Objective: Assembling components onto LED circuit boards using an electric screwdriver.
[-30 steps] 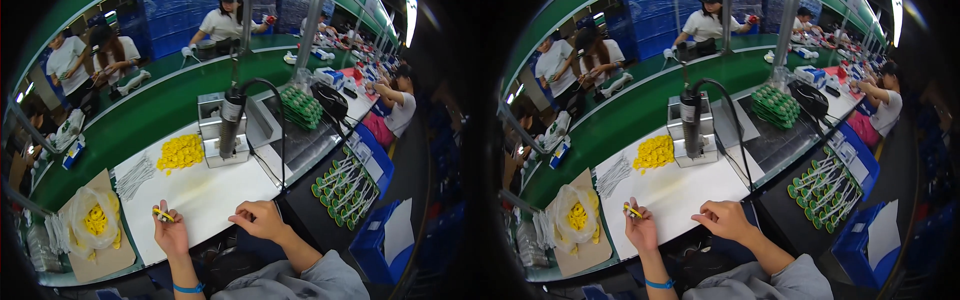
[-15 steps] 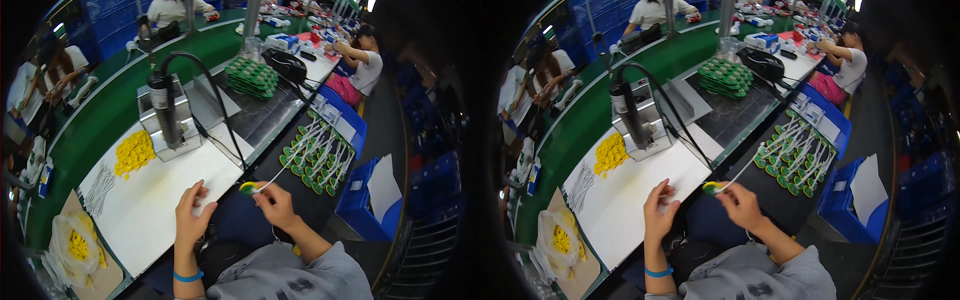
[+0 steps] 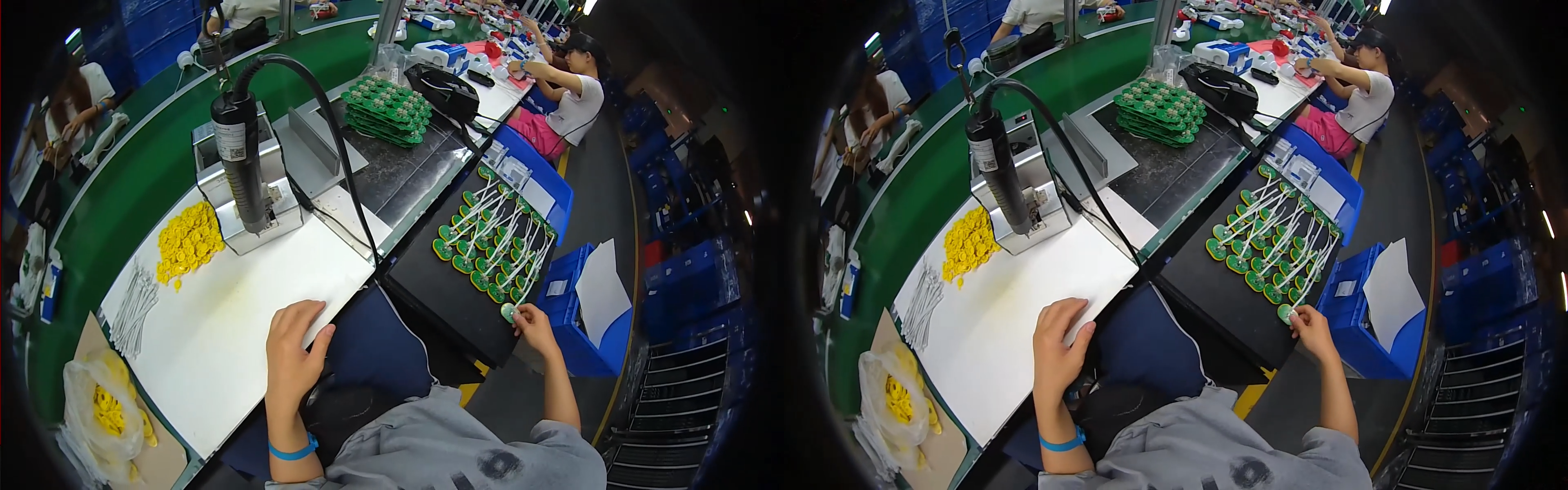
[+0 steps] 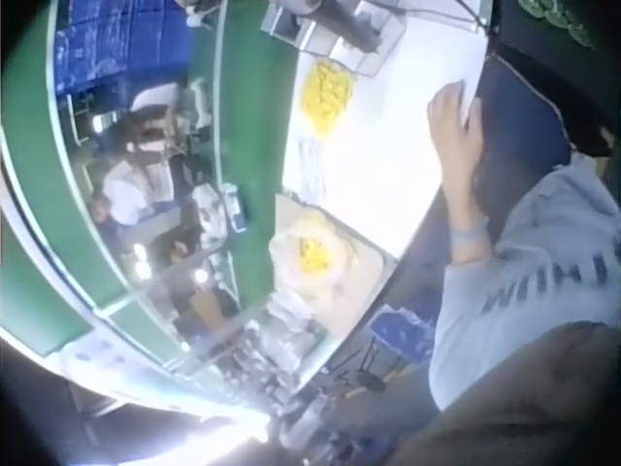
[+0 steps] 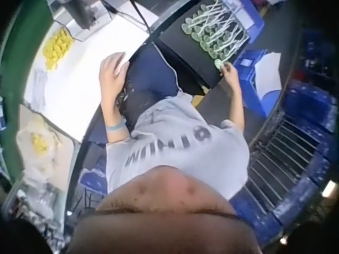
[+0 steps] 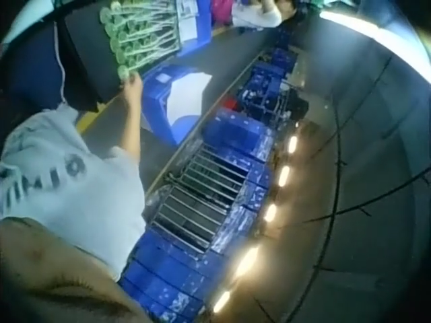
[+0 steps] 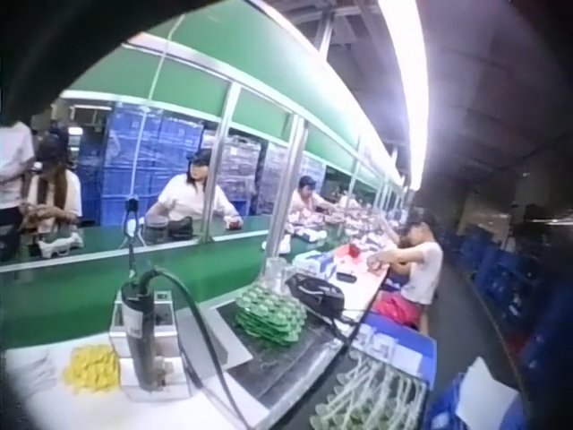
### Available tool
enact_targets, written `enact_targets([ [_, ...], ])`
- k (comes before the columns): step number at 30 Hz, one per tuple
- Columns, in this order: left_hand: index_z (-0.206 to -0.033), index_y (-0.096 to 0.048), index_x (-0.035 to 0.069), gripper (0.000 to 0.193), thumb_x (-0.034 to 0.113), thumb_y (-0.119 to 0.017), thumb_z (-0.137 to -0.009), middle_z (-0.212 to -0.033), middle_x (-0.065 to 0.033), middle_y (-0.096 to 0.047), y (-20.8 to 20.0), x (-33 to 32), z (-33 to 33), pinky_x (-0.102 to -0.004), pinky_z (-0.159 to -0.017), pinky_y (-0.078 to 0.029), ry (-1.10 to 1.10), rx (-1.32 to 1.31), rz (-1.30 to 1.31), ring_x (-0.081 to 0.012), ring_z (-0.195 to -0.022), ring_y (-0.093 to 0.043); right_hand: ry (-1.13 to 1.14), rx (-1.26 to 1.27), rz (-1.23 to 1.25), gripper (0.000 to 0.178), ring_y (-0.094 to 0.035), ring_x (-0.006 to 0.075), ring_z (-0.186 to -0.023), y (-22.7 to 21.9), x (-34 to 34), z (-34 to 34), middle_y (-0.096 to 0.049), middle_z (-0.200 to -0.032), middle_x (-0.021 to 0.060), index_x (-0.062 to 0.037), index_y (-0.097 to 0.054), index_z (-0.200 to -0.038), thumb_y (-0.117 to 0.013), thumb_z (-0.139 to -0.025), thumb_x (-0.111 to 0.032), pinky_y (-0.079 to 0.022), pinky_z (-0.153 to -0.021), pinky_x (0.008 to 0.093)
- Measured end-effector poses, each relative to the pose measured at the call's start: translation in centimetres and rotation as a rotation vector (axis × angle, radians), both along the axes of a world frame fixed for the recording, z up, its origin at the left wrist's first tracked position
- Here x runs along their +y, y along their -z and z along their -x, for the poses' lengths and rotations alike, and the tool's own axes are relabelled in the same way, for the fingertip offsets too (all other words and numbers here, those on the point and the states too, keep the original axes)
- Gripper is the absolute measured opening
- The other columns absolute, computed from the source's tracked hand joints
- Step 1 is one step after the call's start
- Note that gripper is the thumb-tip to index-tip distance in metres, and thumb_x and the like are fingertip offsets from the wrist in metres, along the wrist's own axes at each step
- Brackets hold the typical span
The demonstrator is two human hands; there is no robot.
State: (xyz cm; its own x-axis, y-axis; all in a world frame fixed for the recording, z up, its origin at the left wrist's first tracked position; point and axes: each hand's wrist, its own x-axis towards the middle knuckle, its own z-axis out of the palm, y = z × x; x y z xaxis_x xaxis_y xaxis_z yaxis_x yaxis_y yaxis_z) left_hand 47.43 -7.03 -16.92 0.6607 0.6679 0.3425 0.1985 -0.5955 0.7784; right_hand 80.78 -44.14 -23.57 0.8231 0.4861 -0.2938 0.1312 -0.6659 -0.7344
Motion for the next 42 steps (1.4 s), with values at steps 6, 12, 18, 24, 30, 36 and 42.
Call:
enact_targets([
  [6, -0.106, -0.068, 0.0, 0.029, 0.011, -0.074, -0.08, -0.108, -0.0145, -0.066, -0.3, 1.3, 2.3, -0.0399, -0.087, -0.048, -0.022, -0.019, -0.037, -0.0345, -0.1, -0.06, 0.047, -0.005, -0.06, 0.018, -0.059, 0.0134, -0.053, 1.1, 1.1, -1.2, -0.065, -0.072, 0.008, -0.0007, -0.054, -0.099, -0.067, -0.091, -0.01, -0.046, -0.05, 0.0269],
  [12, -0.107, -0.068, 0.003, 0.028, 0.015, -0.074, -0.082, -0.108, -0.0144, -0.066, -0.7, 1.9, 6.2, -0.0409, -0.09, -0.048, 0.021, -0.072, -0.036, -0.0341, -0.101, -0.061, -0.189, -0.53, 0.524, 0.025, -0.066, 0.0327, -0.064, -6.7, 7.4, 7.6, -0.064, -0.068, 0.0169, 0.0002, -0.06, -0.084, -0.073, -0.085, -0.021, -0.051, -0.06, 0.0414],
  [18, -0.076, -0.06, 0.004, 0.023, 0.019, -0.076, -0.08, -0.083, -0.0103, -0.054, -1.5, 0.0, 9.3, -0.0372, -0.068, -0.047, -0.062, -0.132, -0.177, -0.0286, -0.078, -0.055, -0.662, 0.115, -0.128, 0.012, -0.058, 0.0092, -0.055, -12.6, 21.3, 19.9, -0.063, -0.067, 0.0043, -0.0006, -0.061, -0.086, -0.065, -0.093, -0.009, -0.045, -0.051, 0.0233],
  [24, -0.047, -0.04, 0.011, 0.051, 0.019, -0.079, -0.079, -0.044, -0.0049, -0.042, -4.4, -3.9, 14.7, -0.036, -0.039, -0.033, -0.259, -0.174, -0.274, -0.0238, -0.038, -0.045, -1.058, -0.114, -0.647, 0.015, -0.064, 0.0211, -0.093, -14.1, 35.4, 32.3, -0.064, -0.109, 0.0137, 0.0021, -0.063, -0.105, -0.062, -0.09, -0.001, -0.053, -0.076, 0.0292],
  [30, -0.047, -0.046, 0.011, 0.045, 0.017, -0.071, -0.085, -0.042, -0.0051, -0.046, -8.1, -5.5, 21.5, -0.0348, -0.038, -0.037, -0.254, -0.086, -0.241, -0.0241, -0.037, -0.05, -1.463, -0.622, -0.574, 0.037, -0.045, 0.0386, -0.13, -14.0, 43.4, 40.1, -0.05, -0.14, 0.0205, 0.0018, -0.056, -0.125, -0.059, -0.095, -0.02, -0.038, -0.107, 0.0457],
  [36, -0.049, -0.051, 0.007, 0.041, 0.016, -0.07, -0.085, -0.046, -0.0091, -0.05, -10.9, -6.1, 30.6, -0.0355, -0.04, -0.04, -0.644, 0.031, -0.181, -0.0278, -0.039, -0.052, -1.518, -0.697, -0.552, 0.028, -0.054, 0.0344, -0.119, -15.7, 43.1, 42.9, -0.059, -0.13, 0.018, 0.0002, -0.063, -0.113, -0.061, -0.093, -0.019, -0.044, -0.101, 0.0426],
  [42, -0.088, -0.065, 0.003, 0.014, 0.016, -0.069, -0.088, -0.06, -0.0137, -0.059, -13.7, -1.9, 39.7, -0.0394, -0.051, -0.045, -1.097, 0.121, -0.17, -0.0311, -0.054, -0.06, -1.519, -0.545, -0.591, 0.023, -0.064, 0.0333, -0.102, -16.3, 38.7, 41.9, -0.069, -0.108, 0.0157, -0.0023, -0.068, -0.103, -0.06, -0.083, 0.002, -0.052, -0.09, 0.0388],
])
